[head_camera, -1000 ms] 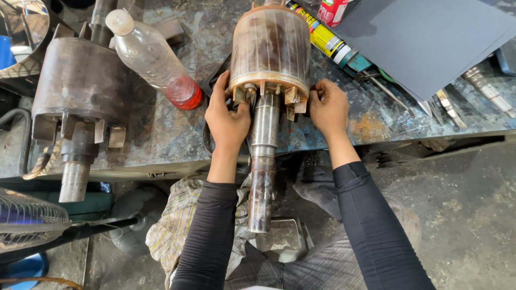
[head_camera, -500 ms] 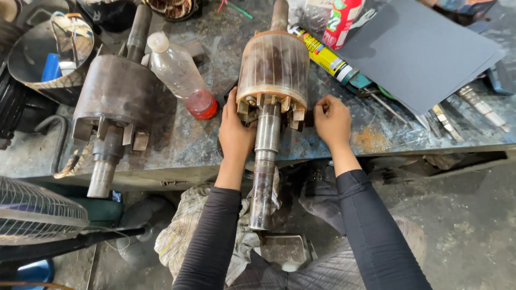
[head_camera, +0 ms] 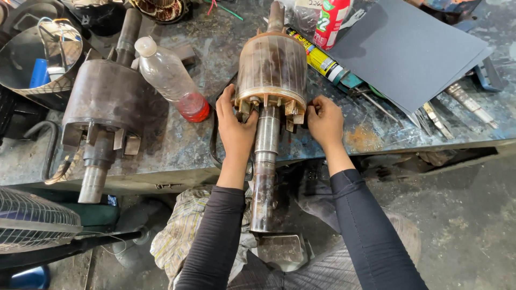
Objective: Cleaning a motor shaft using a cloth and liquid solvent on a workbench in a workshop.
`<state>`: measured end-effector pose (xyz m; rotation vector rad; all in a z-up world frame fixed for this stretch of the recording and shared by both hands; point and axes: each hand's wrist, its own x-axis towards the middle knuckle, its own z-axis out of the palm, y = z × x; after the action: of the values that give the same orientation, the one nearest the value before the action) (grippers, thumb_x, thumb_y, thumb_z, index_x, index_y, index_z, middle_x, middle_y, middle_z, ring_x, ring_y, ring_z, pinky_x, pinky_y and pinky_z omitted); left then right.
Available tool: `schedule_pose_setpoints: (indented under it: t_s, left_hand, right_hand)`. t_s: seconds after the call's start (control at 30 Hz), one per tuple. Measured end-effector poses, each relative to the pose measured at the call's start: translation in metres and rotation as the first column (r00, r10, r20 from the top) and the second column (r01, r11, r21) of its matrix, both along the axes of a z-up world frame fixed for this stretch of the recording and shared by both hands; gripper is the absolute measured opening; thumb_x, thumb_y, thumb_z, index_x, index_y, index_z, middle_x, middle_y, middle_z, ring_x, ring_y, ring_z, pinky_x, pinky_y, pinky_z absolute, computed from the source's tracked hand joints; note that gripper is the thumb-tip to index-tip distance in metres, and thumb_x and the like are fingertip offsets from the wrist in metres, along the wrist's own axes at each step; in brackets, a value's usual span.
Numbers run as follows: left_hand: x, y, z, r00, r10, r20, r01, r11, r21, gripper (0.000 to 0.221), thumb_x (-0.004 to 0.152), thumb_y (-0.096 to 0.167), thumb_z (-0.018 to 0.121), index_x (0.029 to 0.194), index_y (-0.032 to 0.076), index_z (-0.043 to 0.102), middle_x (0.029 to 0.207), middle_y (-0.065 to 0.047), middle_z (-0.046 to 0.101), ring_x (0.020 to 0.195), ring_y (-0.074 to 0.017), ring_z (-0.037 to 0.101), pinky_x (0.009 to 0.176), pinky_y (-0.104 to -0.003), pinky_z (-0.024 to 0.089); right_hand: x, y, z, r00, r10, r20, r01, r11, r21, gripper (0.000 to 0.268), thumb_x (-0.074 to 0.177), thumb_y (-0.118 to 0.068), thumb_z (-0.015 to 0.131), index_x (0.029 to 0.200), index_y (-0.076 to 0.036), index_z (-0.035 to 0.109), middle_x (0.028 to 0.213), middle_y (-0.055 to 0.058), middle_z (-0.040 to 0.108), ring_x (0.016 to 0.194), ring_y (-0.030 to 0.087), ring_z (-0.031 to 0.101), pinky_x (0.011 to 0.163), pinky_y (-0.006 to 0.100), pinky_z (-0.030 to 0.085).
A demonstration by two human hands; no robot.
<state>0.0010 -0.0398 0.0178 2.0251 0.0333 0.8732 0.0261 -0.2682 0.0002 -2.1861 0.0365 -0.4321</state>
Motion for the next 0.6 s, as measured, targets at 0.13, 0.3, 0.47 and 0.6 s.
schedule_pose_setpoints:
  t_s: [0.13, 0.3, 0.47, 0.6]
  left_hand:
    - [-0.007, 0.002, 0.005, 0.997, -0.064, -0.039, 0.064, 0.998, -0.008, 0.097, 0.081, -0.009, 0.083, 0.163, 0.021, 0.04, 0.149, -0.015, 0.045, 0.125, -0.0463, 0.066, 0.089, -0.055, 0.068]
    - [-0.013, 0.006, -0.006, 0.98, -0.039, -0.197, 0.03, 0.998, -0.051, 0.111, 0.078, -0.004, 0.086, 0.168, 0.027, 0.03, 0.154, -0.017, 0.039, 0.132, -0.0549, 0.058, 0.098, -0.066, 0.061]
    - [-0.01, 0.008, -0.017, 0.976, -0.063, -0.21, 0.034, 0.989, -0.141, 0.113, 0.084, 0.005, 0.087, 0.172, 0.032, 0.021, 0.16, -0.016, 0.035, 0.136, -0.0537, 0.057, 0.098, -0.064, 0.058]
    - [-0.011, 0.009, -0.015, 0.98, -0.098, -0.173, 0.08, 0.991, -0.104, 0.128, 0.085, 0.007, 0.092, 0.176, 0.028, 0.004, 0.162, -0.028, 0.029, 0.13, -0.0613, 0.058, 0.089, -0.067, 0.06]
  right_hand:
    - [0.0, -0.001, -0.001, 1.0, -0.002, -0.004, 0.002, 1.0, -0.007, 0.006, 0.097, -0.004, 0.068, 0.099, -0.001, 0.073, 0.082, 0.019, 0.069, 0.083, 0.042, 0.071, 0.073, 0.048, 0.057]
    - [-0.004, -0.001, 0.005, 1.0, -0.002, -0.027, 0.002, 1.0, 0.001, 0.007, 0.097, -0.009, 0.067, 0.094, -0.009, 0.074, 0.076, 0.014, 0.066, 0.08, 0.036, 0.071, 0.072, 0.045, 0.057]
    - [-0.002, 0.0, 0.003, 0.999, -0.016, -0.033, 0.016, 1.0, 0.002, 0.01, 0.095, -0.01, 0.065, 0.089, -0.011, 0.073, 0.071, 0.013, 0.064, 0.075, 0.035, 0.069, 0.068, 0.043, 0.056]
    - [-0.001, -0.001, 0.003, 0.999, -0.011, -0.042, 0.01, 1.0, -0.013, 0.01, 0.095, -0.011, 0.065, 0.09, -0.011, 0.073, 0.069, 0.014, 0.062, 0.075, 0.036, 0.069, 0.067, 0.044, 0.055]
